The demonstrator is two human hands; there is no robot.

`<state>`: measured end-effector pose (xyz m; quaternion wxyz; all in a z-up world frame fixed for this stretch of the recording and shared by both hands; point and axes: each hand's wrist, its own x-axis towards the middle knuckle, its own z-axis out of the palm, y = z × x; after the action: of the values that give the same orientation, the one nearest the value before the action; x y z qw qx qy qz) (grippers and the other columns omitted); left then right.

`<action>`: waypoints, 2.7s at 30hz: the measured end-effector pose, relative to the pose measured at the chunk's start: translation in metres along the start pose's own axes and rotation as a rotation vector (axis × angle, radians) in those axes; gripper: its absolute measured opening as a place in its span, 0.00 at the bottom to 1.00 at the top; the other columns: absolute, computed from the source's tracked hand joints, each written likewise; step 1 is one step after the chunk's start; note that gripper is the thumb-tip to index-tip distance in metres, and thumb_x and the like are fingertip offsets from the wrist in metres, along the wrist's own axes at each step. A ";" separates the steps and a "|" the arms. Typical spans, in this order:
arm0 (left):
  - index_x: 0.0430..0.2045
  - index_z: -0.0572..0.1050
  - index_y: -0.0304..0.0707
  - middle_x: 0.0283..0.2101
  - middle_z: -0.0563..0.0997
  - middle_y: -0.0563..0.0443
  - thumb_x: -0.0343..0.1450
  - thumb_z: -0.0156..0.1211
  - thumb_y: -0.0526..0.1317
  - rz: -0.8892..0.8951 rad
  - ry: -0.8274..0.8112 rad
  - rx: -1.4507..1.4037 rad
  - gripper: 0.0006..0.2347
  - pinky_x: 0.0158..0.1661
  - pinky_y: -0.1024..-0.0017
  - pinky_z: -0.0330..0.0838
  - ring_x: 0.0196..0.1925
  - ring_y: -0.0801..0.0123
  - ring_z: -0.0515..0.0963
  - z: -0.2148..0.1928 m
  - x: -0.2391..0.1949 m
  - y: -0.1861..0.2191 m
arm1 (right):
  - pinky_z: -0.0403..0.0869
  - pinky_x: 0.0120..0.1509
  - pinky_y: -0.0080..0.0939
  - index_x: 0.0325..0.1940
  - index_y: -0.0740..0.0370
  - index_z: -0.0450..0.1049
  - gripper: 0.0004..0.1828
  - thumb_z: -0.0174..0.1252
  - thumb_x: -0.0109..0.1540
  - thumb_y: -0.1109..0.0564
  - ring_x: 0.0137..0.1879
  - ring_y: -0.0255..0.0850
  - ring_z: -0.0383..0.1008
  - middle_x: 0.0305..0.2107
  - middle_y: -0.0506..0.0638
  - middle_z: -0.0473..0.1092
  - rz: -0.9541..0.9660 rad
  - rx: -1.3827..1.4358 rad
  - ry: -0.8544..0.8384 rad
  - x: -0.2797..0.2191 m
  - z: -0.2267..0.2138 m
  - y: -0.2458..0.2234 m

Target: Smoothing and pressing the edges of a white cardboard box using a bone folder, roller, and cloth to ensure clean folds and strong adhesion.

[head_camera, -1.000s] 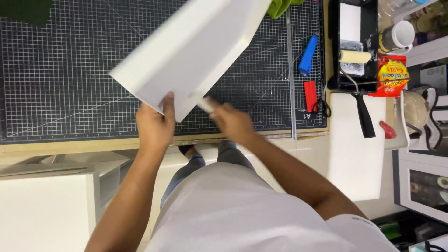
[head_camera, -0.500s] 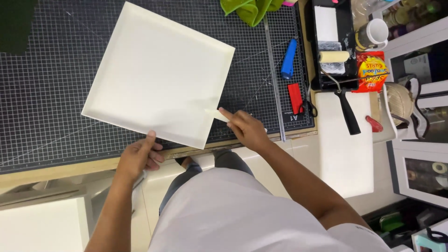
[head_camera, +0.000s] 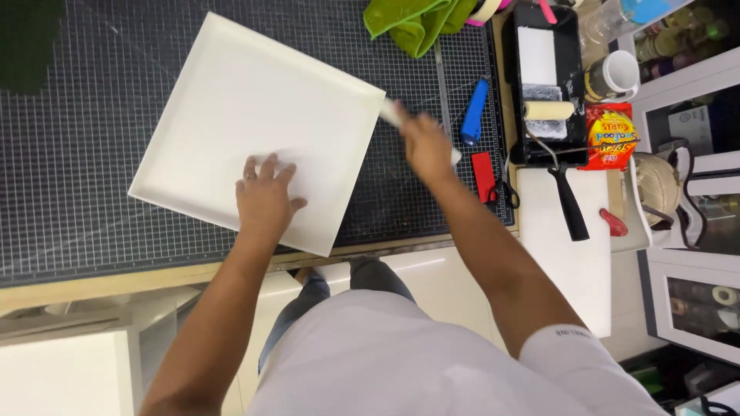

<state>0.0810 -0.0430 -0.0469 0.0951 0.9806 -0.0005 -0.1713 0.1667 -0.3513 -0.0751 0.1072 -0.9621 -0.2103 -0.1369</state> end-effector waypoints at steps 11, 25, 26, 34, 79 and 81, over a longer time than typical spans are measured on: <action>0.62 0.74 0.56 0.69 0.69 0.46 0.65 0.73 0.50 -0.003 0.005 0.007 0.28 0.62 0.44 0.67 0.74 0.40 0.60 0.004 0.010 -0.001 | 0.72 0.23 0.29 0.64 0.35 0.74 0.17 0.58 0.70 0.43 0.21 0.30 0.70 0.23 0.44 0.73 0.684 0.845 -0.306 0.049 0.024 0.054; 0.64 0.72 0.56 0.71 0.66 0.46 0.66 0.71 0.51 -0.029 -0.085 0.020 0.29 0.63 0.46 0.68 0.74 0.40 0.58 -0.010 0.014 0.004 | 0.75 0.41 0.42 0.65 0.39 0.75 0.17 0.56 0.71 0.46 0.36 0.41 0.78 0.30 0.50 0.78 0.474 0.456 -0.541 0.083 -0.010 0.063; 0.64 0.72 0.55 0.71 0.67 0.45 0.67 0.71 0.51 -0.025 -0.086 0.007 0.28 0.63 0.46 0.68 0.74 0.39 0.59 -0.012 0.010 0.005 | 0.77 0.37 0.40 0.64 0.42 0.76 0.18 0.57 0.70 0.48 0.34 0.40 0.77 0.30 0.51 0.78 0.496 0.456 -0.605 0.077 -0.004 0.062; 0.63 0.73 0.56 0.70 0.67 0.45 0.66 0.71 0.52 -0.018 -0.083 0.029 0.28 0.62 0.46 0.69 0.74 0.39 0.59 -0.006 0.012 0.002 | 0.82 0.34 0.28 0.78 0.55 0.55 0.26 0.41 0.74 0.52 0.34 0.31 0.73 0.34 0.49 0.70 0.861 0.788 -0.238 0.036 0.000 -0.035; 0.61 0.73 0.49 0.67 0.69 0.39 0.67 0.71 0.50 0.034 -0.099 0.046 0.27 0.55 0.37 0.72 0.70 0.33 0.62 -0.005 0.016 -0.002 | 0.77 0.51 0.49 0.75 0.37 0.64 0.30 0.58 0.70 0.57 0.48 0.51 0.76 0.38 0.52 0.68 0.259 0.082 0.167 0.003 0.065 0.021; 0.61 0.73 0.48 0.67 0.69 0.39 0.66 0.71 0.50 0.014 -0.078 0.043 0.27 0.55 0.37 0.73 0.70 0.33 0.62 -0.010 0.019 -0.004 | 0.77 0.52 0.51 0.77 0.37 0.61 0.31 0.57 0.71 0.58 0.49 0.54 0.76 0.39 0.54 0.68 0.258 0.098 0.204 0.017 0.064 0.022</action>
<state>0.1026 -0.0375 -0.0447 0.0754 0.9750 -0.0148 -0.2086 0.2047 -0.3478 -0.1336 0.1915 -0.9558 -0.0794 -0.2085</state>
